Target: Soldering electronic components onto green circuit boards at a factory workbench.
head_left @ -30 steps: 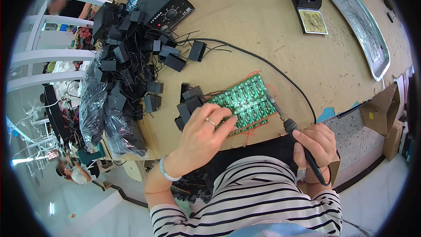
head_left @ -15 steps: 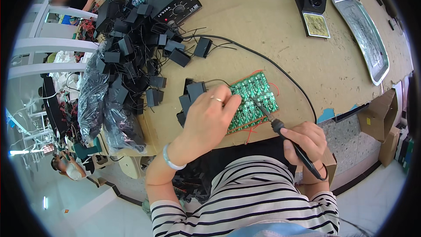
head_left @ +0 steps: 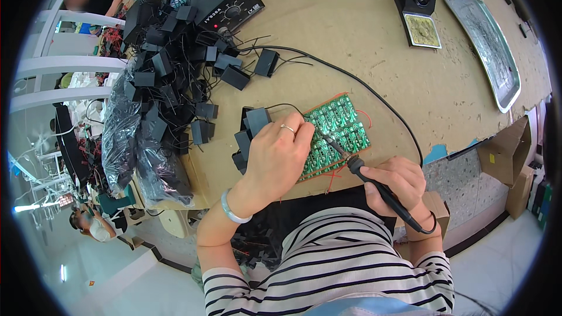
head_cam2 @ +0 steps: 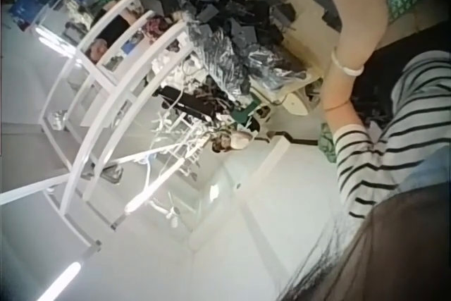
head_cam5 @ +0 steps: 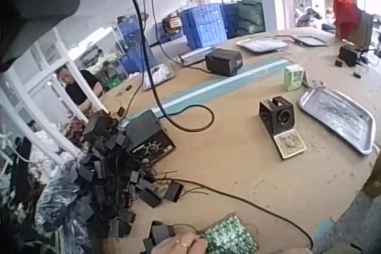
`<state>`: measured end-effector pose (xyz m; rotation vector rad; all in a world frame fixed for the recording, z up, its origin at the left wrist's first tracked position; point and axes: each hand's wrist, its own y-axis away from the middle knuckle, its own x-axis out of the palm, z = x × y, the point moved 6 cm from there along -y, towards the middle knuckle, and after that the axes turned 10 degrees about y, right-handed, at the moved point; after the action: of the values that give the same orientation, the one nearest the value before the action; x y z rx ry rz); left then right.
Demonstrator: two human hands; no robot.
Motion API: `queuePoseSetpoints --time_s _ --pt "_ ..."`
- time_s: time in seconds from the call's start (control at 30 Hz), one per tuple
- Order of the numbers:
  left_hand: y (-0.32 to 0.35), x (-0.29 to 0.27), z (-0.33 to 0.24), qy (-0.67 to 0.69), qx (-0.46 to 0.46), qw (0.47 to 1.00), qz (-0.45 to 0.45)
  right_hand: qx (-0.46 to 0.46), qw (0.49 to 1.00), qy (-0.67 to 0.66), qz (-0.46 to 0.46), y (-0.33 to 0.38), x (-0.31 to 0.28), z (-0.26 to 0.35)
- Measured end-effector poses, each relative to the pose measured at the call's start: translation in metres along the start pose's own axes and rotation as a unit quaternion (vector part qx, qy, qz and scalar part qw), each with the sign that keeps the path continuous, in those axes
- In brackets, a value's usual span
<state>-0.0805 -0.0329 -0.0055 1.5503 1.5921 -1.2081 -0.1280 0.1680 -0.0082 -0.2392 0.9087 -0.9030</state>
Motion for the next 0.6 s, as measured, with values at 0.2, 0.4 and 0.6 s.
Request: queuePoseSetpoints --time_s 0.2,0.4,0.6 --pt "0.000 0.004 0.001 -0.007 -0.007 1.000 -0.010 -0.037 0.998 0.037 0.016 -0.004 0.001 0.008" --pt "-0.002 0.003 -0.003 -0.009 -0.008 1.000 -0.009 -0.071 0.995 0.069 0.027 -0.002 0.003 0.016" --pt "-0.002 0.004 -0.003 -0.014 -0.010 1.000 -0.013 -0.050 0.997 0.062 -0.008 0.004 -0.013 0.014"
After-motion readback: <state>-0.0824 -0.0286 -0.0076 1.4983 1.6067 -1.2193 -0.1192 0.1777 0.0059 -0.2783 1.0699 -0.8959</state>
